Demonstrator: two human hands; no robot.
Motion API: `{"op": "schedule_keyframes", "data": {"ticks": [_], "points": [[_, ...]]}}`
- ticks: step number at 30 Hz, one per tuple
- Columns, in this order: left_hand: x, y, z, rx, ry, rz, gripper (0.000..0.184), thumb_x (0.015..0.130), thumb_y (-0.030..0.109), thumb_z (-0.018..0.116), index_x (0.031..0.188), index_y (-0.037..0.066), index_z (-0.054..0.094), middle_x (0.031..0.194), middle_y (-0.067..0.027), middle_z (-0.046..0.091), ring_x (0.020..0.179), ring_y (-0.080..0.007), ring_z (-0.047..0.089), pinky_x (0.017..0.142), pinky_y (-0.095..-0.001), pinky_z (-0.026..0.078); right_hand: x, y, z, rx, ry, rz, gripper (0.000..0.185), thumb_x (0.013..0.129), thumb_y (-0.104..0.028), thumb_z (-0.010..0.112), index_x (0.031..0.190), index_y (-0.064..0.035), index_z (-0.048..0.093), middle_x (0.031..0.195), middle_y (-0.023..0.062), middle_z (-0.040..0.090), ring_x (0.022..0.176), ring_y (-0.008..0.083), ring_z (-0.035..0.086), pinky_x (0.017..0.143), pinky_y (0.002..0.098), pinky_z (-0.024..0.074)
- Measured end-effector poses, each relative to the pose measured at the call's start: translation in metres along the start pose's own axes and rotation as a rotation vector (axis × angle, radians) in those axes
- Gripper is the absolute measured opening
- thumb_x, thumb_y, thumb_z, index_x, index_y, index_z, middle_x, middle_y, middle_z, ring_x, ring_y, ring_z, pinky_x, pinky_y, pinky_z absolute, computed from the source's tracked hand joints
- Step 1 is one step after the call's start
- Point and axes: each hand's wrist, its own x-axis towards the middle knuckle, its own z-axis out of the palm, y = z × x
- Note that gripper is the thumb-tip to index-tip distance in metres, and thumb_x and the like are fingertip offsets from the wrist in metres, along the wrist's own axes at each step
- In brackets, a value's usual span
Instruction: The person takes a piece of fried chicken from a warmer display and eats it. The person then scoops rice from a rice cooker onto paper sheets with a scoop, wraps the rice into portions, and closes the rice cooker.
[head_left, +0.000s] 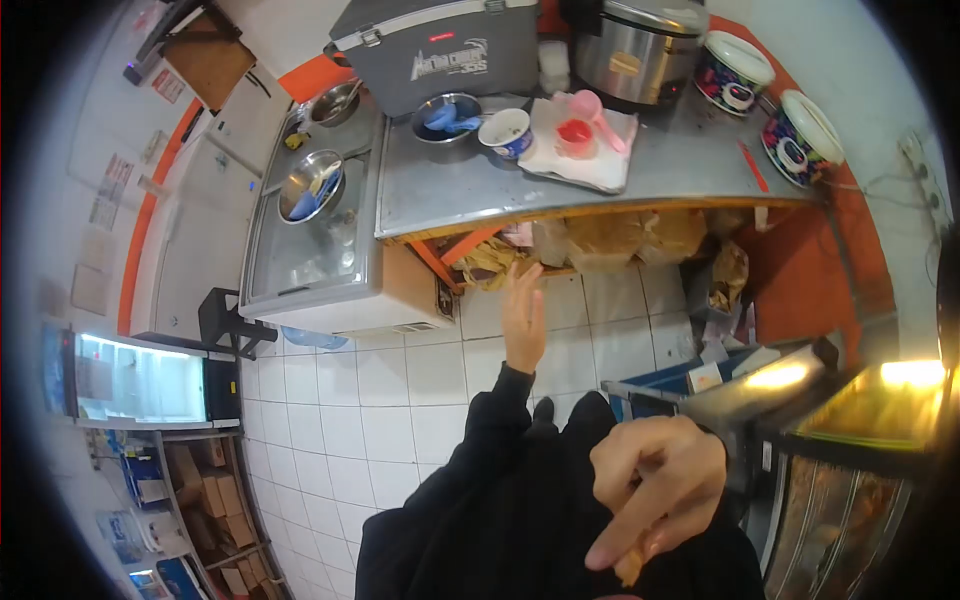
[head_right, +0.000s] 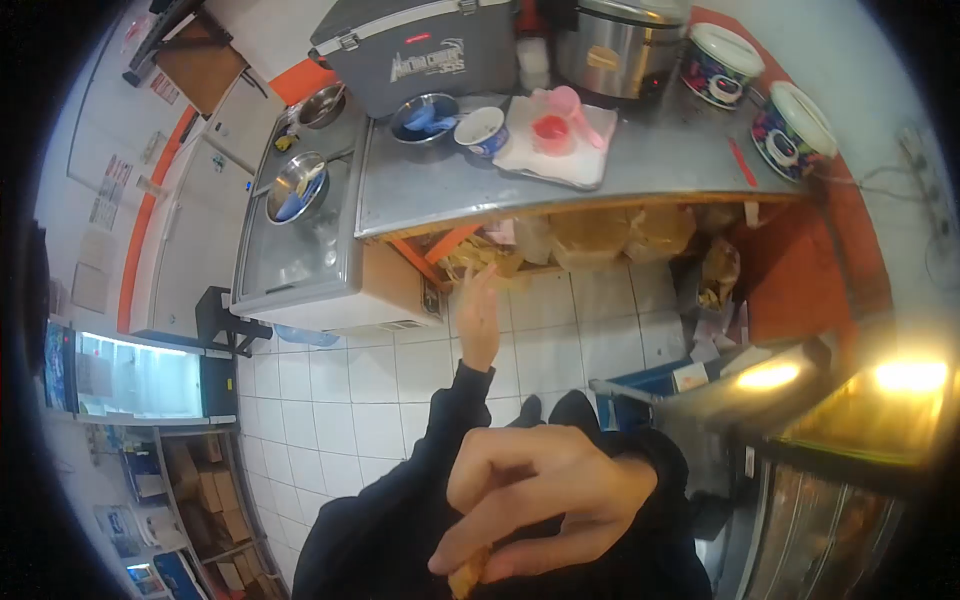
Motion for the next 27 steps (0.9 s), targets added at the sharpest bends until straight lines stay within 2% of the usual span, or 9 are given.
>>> {"op": "schedule_keyframes", "data": {"ticks": [8, 11, 16, 19, 22, 23, 24, 26, 27], "points": [[0.103, -0.113, 0.031, -0.326, 0.093, -0.415, 0.022, 0.088, 0.015, 0.040, 0.101, 0.001, 0.050, 0.091, -0.0091, 0.058, 0.082, -0.0136, 0.055, 0.074, -0.0246, 0.041, 0.078, 0.061, -0.128, -0.104, 0.081, -0.435, 0.011, 0.073, -0.006, 0.065, 0.078, 0.0042, 0.064, 0.075, 0.0063, 0.044, 0.048, 0.0080, 0.041, 0.039, 0.0172, 0.0279], [0.160, -0.166, 0.063, -0.566, 0.044, -0.747, 0.035, 0.085, 0.028, 0.047, 0.109, 0.004, 0.042, 0.084, -0.0093, 0.053, 0.068, -0.0137, 0.055, 0.050, -0.0230, 0.045, 0.109, 0.062, -0.211, 0.177, -0.070, -0.233, 0.014, 0.070, -0.008, 0.068, 0.079, 0.0024, 0.065, 0.077, 0.0070, 0.044, 0.049, 0.0072, 0.040, 0.039, 0.0170, 0.0276], [0.262, -0.221, 0.122, -0.511, 0.136, -1.209, 0.066, 0.078, 0.049, 0.049, 0.120, 0.007, 0.019, 0.070, -0.0093, 0.047, 0.051, -0.0183, 0.054, 0.037, -0.0270, 0.043, 0.158, 0.073, -0.316, 0.349, -0.113, -0.073, 0.013, 0.069, -0.008, 0.068, 0.078, 0.0003, 0.065, 0.077, 0.0091, 0.045, 0.054, 0.0106, 0.042, 0.043, 0.0204, 0.0314], [0.282, -0.248, 0.138, -0.561, 0.215, -1.183, 0.054, 0.080, 0.041, 0.051, 0.110, 0.007, 0.022, 0.059, -0.0105, 0.050, 0.040, -0.0176, 0.052, 0.032, -0.0280, 0.043, 0.171, 0.084, -0.364, 0.286, -0.017, 0.000, 0.013, 0.068, -0.003, 0.066, 0.081, -0.0006, 0.064, 0.076, 0.0071, 0.045, 0.054, 0.0110, 0.041, 0.044, 0.0209, 0.0305], [0.285, -0.249, 0.139, -0.447, 0.269, -1.082, 0.023, 0.079, 0.009, 0.042, 0.098, 0.002, 0.032, 0.059, -0.0162, 0.054, 0.040, -0.0215, 0.055, 0.034, -0.0289, 0.046, 0.168, 0.113, -0.402, -0.195, 0.352, 0.223, 0.007, 0.070, 0.001, 0.058, 0.077, -0.0011, 0.061, 0.074, 0.0076, 0.049, 0.061, 0.0108, 0.044, 0.050, 0.0197, 0.0319], [0.271, -0.262, 0.141, -0.490, 0.297, -0.991, 0.024, 0.079, 0.009, 0.043, 0.100, 0.000, 0.035, 0.062, -0.0174, 0.055, 0.043, -0.0224, 0.057, 0.038, -0.0300, 0.048, 0.163, 0.140, -0.426, -0.407, 0.363, 0.219, 0.012, 0.076, -0.010, 0.053, 0.072, 0.0007, 0.053, 0.068, 0.0041, 0.041, 0.054, 0.0100, 0.037, 0.049, 0.0194, 0.0283], [0.266, -0.258, 0.136, -0.542, 0.324, -0.991, 0.028, 0.079, 0.009, 0.042, 0.104, -0.001, 0.038, 0.067, -0.0185, 0.057, 0.046, -0.0232, 0.059, 0.041, -0.0306, 0.050, 0.160, 0.157, -0.438, -0.403, 0.551, 0.457, 0.012, 0.076, -0.012, 0.055, 0.080, -0.0003, 0.054, 0.067, 0.0028, 0.042, 0.055, 0.0094, 0.036, 0.051, 0.0180, 0.0268], [0.238, -0.266, 0.125, -0.105, 0.189, -0.839, 0.031, 0.079, 0.009, 0.041, 0.108, -0.001, 0.037, 0.073, -0.0188, 0.057, 0.050, -0.0239, 0.060, 0.043, -0.0313, 0.051, 0.131, 0.197, -0.480, -0.407, 0.691, 0.724, 0.022, 0.077, -0.013, 0.055, 0.094, -0.0001, 0.053, 0.076, 0.0050, 0.047, 0.063, 0.0141, 0.043, 0.058, 0.0231, 0.0350], [0.243, -0.242, 0.107, -0.160, 0.177, -0.937, 0.032, 0.079, 0.008, 0.041, 0.109, -0.001, 0.037, 0.075, -0.0199, 0.057, 0.051, -0.0240, 0.060, 0.044, -0.0313, 0.051, 0.100, 0.222, -0.504, -0.736, 0.592, 0.763, 0.026, 0.076, -0.013, 0.056, 0.097, 0.0010, 0.051, 0.087, 0.0091, 0.049, 0.072, 0.0169, 0.047, 0.068, 0.0247, 0.0368]]}}
